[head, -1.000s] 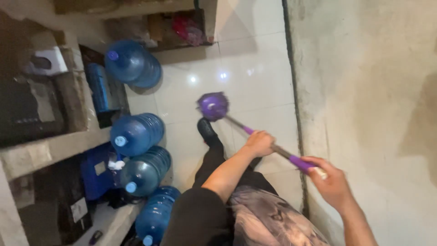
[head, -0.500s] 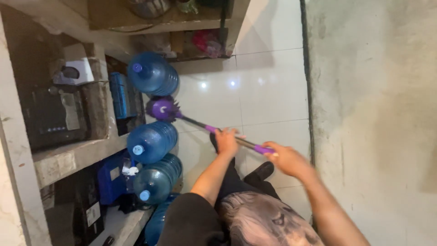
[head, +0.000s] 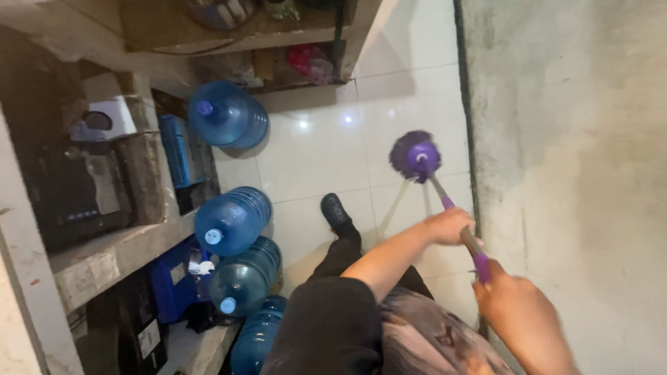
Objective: Mopping the floor in a prep area near water jugs and equipment.
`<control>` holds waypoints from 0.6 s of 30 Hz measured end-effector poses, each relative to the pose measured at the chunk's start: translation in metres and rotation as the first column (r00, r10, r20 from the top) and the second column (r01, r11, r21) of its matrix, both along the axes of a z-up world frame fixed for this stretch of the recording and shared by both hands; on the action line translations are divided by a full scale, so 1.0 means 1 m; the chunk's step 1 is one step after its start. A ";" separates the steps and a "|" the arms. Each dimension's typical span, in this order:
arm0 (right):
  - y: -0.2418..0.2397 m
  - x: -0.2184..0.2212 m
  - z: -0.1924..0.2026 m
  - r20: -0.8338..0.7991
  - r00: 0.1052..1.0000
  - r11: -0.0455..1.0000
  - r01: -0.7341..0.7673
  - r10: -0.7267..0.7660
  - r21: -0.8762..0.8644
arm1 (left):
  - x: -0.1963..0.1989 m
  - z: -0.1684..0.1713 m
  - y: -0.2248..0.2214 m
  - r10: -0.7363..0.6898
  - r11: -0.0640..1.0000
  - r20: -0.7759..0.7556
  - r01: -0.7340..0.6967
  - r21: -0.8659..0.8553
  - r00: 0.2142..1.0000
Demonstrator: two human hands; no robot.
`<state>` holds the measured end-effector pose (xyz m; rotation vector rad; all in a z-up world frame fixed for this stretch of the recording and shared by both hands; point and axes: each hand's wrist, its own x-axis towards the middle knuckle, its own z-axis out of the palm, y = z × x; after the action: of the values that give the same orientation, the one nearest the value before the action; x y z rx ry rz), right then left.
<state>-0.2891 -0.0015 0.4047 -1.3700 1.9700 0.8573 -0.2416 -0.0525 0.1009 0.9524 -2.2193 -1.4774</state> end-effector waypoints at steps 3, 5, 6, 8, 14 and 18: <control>-0.012 0.003 -0.009 -0.032 0.999 0.995 -0.015 0.012 -0.099 | -0.010 -0.009 -0.023 -0.173 0.981 -0.063 0.177 0.073 0.983; -0.028 -0.013 0.007 0.072 0.991 0.986 0.125 -0.117 -0.111 | -0.031 -0.018 -0.026 -0.196 0.980 -0.025 0.196 0.015 0.980; -0.034 -0.008 0.024 0.070 0.990 0.986 0.127 -0.119 -0.112 | -0.023 0.000 -0.027 -0.198 0.980 -0.026 0.198 0.014 0.980; -0.050 -0.001 0.056 0.027 0.982 0.980 0.186 -0.188 0.064 | -0.008 0.036 -0.032 -0.263 0.962 0.148 0.248 0.113 0.953; -0.034 -0.038 0.004 0.432 0.883 0.982 0.176 -0.185 0.061 | 0.079 0.030 -0.004 -0.126 0.991 0.335 0.104 0.081 0.934; -0.038 -0.009 -0.063 0.570 0.817 0.995 0.103 -0.080 -0.007 | 0.156 0.006 0.011 -0.020 0.996 0.480 -0.027 0.089 0.877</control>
<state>-0.2976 -0.0399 0.3418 -1.3417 1.5640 0.3026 -0.0854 -0.0414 0.1064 1.4938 -2.4885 -1.4751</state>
